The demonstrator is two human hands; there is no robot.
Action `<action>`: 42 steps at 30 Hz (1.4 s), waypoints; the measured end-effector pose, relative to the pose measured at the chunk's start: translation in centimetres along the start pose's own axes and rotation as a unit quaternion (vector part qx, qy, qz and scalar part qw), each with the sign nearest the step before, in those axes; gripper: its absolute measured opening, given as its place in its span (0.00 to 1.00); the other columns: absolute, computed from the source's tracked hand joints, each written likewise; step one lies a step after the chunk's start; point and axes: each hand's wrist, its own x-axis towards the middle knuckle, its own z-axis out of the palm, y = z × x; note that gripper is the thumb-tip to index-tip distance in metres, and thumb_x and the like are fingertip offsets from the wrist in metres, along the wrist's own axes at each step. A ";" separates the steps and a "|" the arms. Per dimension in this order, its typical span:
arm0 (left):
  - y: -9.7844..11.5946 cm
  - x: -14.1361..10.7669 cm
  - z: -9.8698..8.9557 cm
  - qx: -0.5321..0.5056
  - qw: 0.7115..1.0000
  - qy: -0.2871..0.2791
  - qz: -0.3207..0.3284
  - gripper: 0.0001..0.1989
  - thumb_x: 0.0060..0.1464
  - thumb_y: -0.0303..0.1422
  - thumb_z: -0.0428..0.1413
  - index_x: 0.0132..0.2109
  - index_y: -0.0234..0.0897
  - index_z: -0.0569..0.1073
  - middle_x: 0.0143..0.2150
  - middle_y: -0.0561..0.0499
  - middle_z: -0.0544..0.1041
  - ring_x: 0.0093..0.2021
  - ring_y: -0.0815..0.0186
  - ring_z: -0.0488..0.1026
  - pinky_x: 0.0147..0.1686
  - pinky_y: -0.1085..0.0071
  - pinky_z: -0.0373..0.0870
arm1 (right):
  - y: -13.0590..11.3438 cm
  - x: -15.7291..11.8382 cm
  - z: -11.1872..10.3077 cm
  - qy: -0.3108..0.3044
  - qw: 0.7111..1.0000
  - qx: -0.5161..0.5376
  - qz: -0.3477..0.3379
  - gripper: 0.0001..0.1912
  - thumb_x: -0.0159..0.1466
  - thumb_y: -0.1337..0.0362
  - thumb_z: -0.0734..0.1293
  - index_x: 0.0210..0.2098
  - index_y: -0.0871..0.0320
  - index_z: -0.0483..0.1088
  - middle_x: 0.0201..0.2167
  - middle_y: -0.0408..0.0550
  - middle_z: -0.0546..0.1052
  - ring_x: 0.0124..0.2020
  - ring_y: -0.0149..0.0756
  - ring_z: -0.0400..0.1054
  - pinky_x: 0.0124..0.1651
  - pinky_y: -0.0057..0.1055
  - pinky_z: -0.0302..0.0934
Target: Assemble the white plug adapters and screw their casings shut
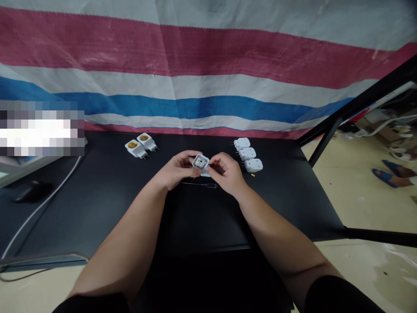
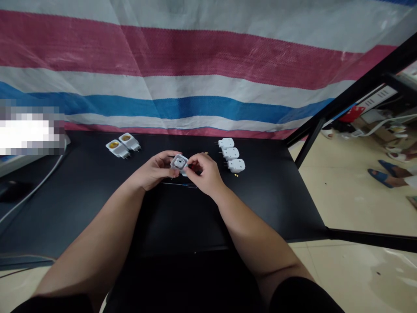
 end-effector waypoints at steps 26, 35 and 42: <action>-0.3 0.3 0.5 -0.010 0.998 0.042 0.049 0.26 0.49 0.29 0.78 0.50 0.38 0.74 0.37 0.54 0.83 0.31 0.70 0.81 0.34 0.74 0.80 | -0.2 -0.2 0.3 -0.044 0.997 0.026 0.057 0.07 0.67 0.58 0.76 0.41 0.53 0.77 0.36 0.45 0.77 0.33 0.35 0.72 0.34 0.34 0.69; 0.0 0.3 0.5 -0.025 0.998 0.040 0.051 0.27 0.49 0.26 0.78 0.50 0.39 0.73 0.36 0.55 0.83 0.30 0.71 0.80 0.32 0.77 0.77 | 0.1 0.3 -0.2 -0.034 0.989 0.099 0.101 0.12 0.65 0.56 0.78 0.45 0.52 0.79 0.36 0.44 0.81 0.36 0.38 0.79 0.44 0.42 0.79; 0.0 0.3 0.4 -0.026 0.998 0.031 0.057 0.26 0.50 0.26 0.77 0.51 0.39 0.73 0.35 0.56 0.82 0.29 0.72 0.80 0.31 0.78 0.77 | 0.1 0.3 -0.1 -0.043 0.979 0.154 0.124 0.15 0.65 0.55 0.78 0.49 0.49 0.80 0.39 0.44 0.84 0.41 0.41 0.84 0.55 0.51 0.82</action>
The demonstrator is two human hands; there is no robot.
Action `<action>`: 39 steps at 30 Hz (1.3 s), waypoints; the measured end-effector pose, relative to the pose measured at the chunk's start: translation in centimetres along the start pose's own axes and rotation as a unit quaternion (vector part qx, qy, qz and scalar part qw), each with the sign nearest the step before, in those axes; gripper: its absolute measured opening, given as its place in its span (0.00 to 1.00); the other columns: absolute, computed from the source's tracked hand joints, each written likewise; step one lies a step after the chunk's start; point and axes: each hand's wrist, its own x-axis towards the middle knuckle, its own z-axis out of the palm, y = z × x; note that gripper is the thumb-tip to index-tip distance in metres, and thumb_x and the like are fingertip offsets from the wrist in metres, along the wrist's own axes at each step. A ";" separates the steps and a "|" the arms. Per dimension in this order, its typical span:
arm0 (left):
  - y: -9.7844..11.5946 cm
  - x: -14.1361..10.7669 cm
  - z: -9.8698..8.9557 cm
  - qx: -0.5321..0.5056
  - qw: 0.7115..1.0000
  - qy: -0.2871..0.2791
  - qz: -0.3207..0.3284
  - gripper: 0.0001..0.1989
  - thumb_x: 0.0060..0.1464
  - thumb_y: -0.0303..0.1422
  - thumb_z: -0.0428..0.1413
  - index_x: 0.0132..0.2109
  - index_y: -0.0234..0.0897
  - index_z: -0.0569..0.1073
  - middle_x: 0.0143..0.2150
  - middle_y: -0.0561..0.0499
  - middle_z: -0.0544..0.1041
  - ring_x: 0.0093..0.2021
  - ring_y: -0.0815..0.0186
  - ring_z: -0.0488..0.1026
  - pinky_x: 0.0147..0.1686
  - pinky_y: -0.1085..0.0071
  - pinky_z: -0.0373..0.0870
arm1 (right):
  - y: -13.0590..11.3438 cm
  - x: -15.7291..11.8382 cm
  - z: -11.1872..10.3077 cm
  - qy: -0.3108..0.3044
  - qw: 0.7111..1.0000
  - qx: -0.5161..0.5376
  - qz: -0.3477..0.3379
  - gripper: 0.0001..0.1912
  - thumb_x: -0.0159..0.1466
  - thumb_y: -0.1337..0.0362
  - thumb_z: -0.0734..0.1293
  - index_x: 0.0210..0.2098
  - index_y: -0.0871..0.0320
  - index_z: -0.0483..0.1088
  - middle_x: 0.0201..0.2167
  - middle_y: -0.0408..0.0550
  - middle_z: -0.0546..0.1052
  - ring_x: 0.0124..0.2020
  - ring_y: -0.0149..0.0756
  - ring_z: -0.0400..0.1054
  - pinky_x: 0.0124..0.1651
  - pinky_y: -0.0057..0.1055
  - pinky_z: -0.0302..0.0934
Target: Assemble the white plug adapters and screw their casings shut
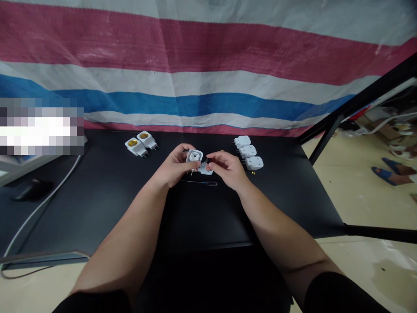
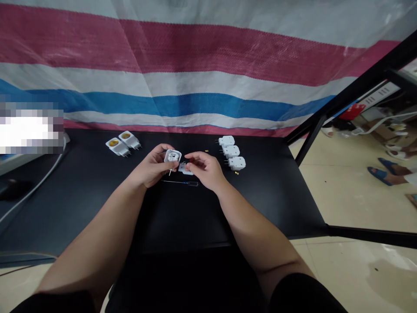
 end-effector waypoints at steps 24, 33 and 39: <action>-0.1 -0.3 0.5 -0.012 1.000 -0.006 -0.011 0.28 0.51 0.27 0.78 0.50 0.41 0.68 0.35 0.57 0.82 0.31 0.69 0.82 0.34 0.75 0.80 | 0.6 0.1 0.6 -0.005 0.990 0.120 0.079 0.26 0.57 0.44 0.85 0.45 0.52 0.78 0.41 0.44 0.84 0.46 0.42 0.85 0.63 0.56 0.79; -0.3 -0.2 0.6 -0.007 1.000 -0.004 -0.002 0.29 0.49 0.27 0.79 0.49 0.39 0.70 0.35 0.56 0.82 0.31 0.69 0.82 0.36 0.74 0.82 | 0.8 0.1 0.5 -0.001 0.991 0.112 0.077 0.24 0.57 0.46 0.85 0.44 0.52 0.79 0.40 0.43 0.84 0.44 0.41 0.85 0.63 0.55 0.80; -0.5 -0.1 0.5 0.012 1.000 -0.013 -0.011 0.26 0.50 0.27 0.78 0.52 0.36 0.75 0.36 0.55 0.82 0.33 0.69 0.83 0.36 0.74 0.82 | 0.8 0.1 0.5 0.001 0.991 0.105 0.088 0.24 0.56 0.47 0.85 0.43 0.53 0.79 0.40 0.45 0.85 0.44 0.41 0.85 0.62 0.56 0.81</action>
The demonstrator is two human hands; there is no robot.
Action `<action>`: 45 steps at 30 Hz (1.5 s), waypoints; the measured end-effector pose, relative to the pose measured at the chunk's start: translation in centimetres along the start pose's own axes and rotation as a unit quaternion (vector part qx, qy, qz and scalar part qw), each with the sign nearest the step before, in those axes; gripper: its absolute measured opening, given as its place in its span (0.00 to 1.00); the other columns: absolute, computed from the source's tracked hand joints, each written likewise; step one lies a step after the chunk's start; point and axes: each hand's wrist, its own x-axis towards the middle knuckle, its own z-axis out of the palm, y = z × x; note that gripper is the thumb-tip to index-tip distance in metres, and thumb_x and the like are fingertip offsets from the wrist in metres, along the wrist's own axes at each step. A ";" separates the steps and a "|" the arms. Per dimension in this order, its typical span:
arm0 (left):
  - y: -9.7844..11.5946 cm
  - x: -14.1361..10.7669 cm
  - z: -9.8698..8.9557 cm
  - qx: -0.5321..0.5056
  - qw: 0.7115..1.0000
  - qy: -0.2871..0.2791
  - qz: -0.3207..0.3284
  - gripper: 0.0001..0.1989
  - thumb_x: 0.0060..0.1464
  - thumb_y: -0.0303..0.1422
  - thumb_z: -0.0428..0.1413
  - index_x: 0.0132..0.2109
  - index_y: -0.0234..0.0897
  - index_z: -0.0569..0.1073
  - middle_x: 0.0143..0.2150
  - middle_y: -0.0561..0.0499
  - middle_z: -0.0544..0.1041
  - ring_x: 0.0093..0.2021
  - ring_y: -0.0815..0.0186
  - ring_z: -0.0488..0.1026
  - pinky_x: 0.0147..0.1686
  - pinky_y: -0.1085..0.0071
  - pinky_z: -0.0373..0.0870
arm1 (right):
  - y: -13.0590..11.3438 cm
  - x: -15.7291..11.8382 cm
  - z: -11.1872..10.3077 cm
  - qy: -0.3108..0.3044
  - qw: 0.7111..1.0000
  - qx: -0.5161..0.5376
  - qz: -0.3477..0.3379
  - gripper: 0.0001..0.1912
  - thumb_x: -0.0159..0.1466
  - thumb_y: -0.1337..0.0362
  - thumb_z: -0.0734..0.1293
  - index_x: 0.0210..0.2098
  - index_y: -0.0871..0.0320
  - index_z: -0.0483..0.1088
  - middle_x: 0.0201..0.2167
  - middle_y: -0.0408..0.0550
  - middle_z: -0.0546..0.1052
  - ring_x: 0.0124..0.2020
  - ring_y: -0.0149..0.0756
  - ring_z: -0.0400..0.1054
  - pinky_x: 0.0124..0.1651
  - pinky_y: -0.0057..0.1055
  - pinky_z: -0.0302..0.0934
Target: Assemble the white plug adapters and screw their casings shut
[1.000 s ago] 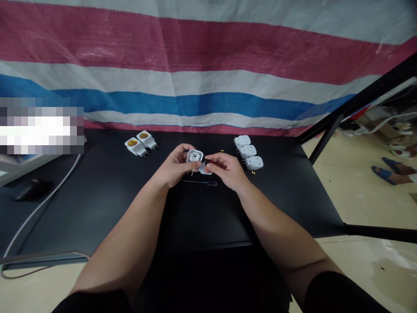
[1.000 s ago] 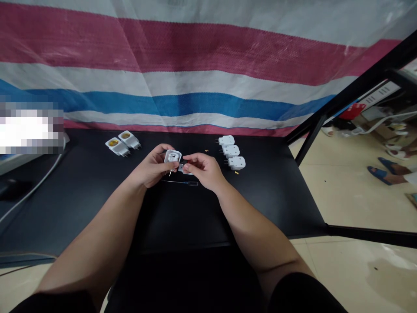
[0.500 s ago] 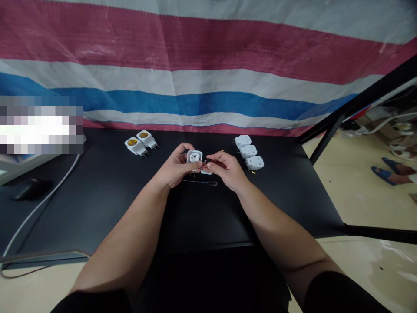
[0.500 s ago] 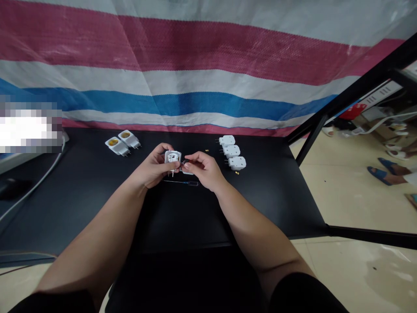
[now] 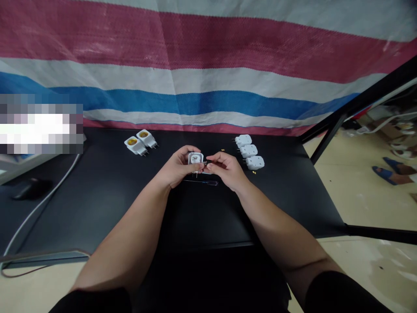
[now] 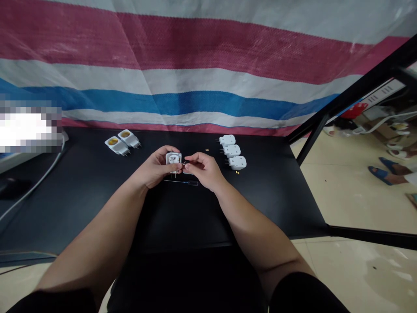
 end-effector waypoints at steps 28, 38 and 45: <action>-0.4 0.1 0.4 0.034 0.999 0.021 -0.006 0.26 0.48 0.27 0.77 0.52 0.34 0.78 0.36 0.53 0.83 0.32 0.68 0.82 0.38 0.72 0.81 | 0.7 0.0 -0.2 0.002 1.000 -0.025 0.001 0.21 0.60 0.49 0.83 0.43 0.53 0.77 0.39 0.44 0.83 0.43 0.40 0.84 0.60 0.54 0.82; -0.5 0.2 0.5 0.035 0.999 0.022 -0.012 0.26 0.46 0.27 0.77 0.51 0.34 0.78 0.38 0.51 0.84 0.34 0.66 0.83 0.37 0.71 0.81 | 0.8 0.0 -0.1 0.007 1.000 -0.021 -0.002 0.23 0.59 0.47 0.83 0.43 0.53 0.77 0.39 0.44 0.83 0.41 0.40 0.84 0.59 0.55 0.82; -0.3 0.1 0.4 0.036 0.999 0.022 -0.021 0.26 0.47 0.27 0.77 0.52 0.34 0.78 0.38 0.50 0.84 0.34 0.66 0.83 0.38 0.70 0.81 | 0.7 0.0 0.1 0.010 1.000 -0.008 0.002 0.21 0.58 0.50 0.84 0.42 0.53 0.77 0.39 0.44 0.83 0.43 0.40 0.84 0.58 0.52 0.83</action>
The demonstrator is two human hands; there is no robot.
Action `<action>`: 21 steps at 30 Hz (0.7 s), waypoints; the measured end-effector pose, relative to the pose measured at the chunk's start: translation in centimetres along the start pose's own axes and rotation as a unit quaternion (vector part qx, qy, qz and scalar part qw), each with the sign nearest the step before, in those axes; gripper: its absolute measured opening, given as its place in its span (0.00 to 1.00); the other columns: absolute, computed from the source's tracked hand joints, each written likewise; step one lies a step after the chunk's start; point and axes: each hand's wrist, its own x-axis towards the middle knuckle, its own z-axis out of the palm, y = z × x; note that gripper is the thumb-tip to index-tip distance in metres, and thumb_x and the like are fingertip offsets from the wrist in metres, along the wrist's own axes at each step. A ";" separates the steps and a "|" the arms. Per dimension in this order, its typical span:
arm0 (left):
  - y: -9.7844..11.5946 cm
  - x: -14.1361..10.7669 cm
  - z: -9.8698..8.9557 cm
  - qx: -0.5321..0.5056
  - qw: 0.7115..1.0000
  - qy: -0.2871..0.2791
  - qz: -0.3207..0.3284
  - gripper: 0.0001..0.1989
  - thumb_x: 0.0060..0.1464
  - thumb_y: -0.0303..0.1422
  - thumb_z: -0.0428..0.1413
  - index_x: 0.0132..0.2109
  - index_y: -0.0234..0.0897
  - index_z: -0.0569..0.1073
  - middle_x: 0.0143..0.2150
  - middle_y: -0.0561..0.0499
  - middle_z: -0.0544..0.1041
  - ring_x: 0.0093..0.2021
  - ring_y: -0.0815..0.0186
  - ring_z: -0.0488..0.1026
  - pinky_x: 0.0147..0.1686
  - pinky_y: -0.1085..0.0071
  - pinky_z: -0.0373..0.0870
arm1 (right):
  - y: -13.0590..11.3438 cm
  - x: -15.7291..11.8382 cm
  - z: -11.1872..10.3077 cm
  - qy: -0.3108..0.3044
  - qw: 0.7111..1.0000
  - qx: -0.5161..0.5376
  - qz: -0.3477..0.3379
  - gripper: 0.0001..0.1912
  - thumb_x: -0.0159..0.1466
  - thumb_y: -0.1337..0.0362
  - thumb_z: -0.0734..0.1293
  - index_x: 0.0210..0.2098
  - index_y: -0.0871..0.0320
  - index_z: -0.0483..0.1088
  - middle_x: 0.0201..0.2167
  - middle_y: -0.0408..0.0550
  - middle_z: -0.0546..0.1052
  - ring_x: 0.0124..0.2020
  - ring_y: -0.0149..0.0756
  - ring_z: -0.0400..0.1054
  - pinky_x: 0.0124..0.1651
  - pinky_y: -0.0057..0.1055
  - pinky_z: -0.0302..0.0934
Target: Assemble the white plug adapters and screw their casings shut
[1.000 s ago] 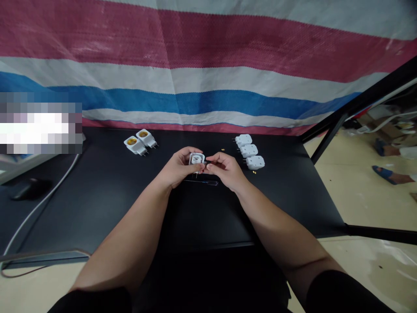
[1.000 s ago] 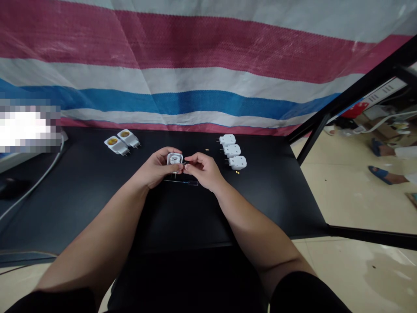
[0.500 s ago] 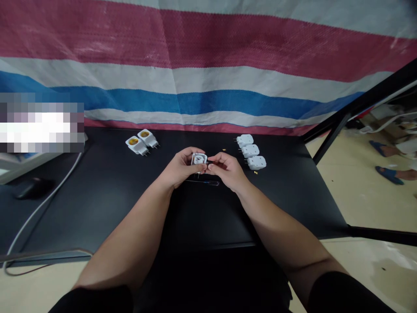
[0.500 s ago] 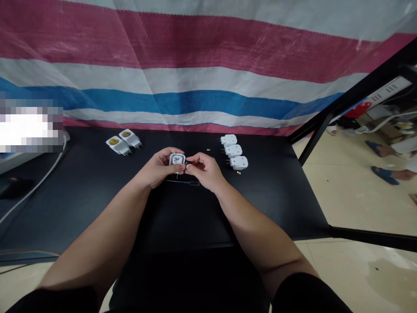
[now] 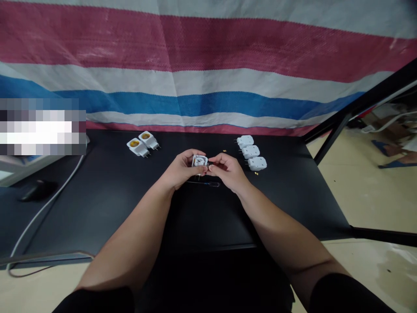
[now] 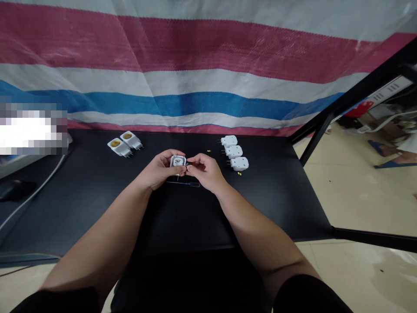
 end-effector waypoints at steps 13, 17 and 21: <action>-0.2 0.1 -0.1 0.004 1.000 -0.003 -0.022 0.28 0.48 0.27 0.76 0.54 0.36 0.75 0.38 0.52 0.83 0.34 0.67 0.82 0.34 0.73 0.79 | -0.8 -0.1 -0.2 0.000 0.999 -0.047 0.028 0.15 0.61 0.57 0.80 0.40 0.53 0.73 0.38 0.43 0.82 0.37 0.39 0.84 0.49 0.46 0.85; 0.0 -0.1 -0.3 -0.002 0.999 0.003 -0.032 0.28 0.48 0.27 0.77 0.52 0.37 0.73 0.37 0.53 0.83 0.34 0.68 0.82 0.33 0.74 0.79 | -1.2 -0.2 -0.2 0.005 0.998 -0.049 0.029 0.17 0.60 0.56 0.80 0.40 0.53 0.72 0.34 0.42 0.81 0.35 0.39 0.84 0.43 0.42 0.85; 0.0 -0.1 -0.3 -0.006 0.999 -0.011 -0.046 0.28 0.48 0.28 0.77 0.51 0.37 0.73 0.38 0.52 0.83 0.34 0.68 0.82 0.34 0.74 0.80 | -1.4 -0.2 0.0 -0.007 0.998 -0.057 0.024 0.18 0.61 0.54 0.80 0.41 0.54 0.73 0.35 0.44 0.82 0.35 0.38 0.83 0.44 0.42 0.85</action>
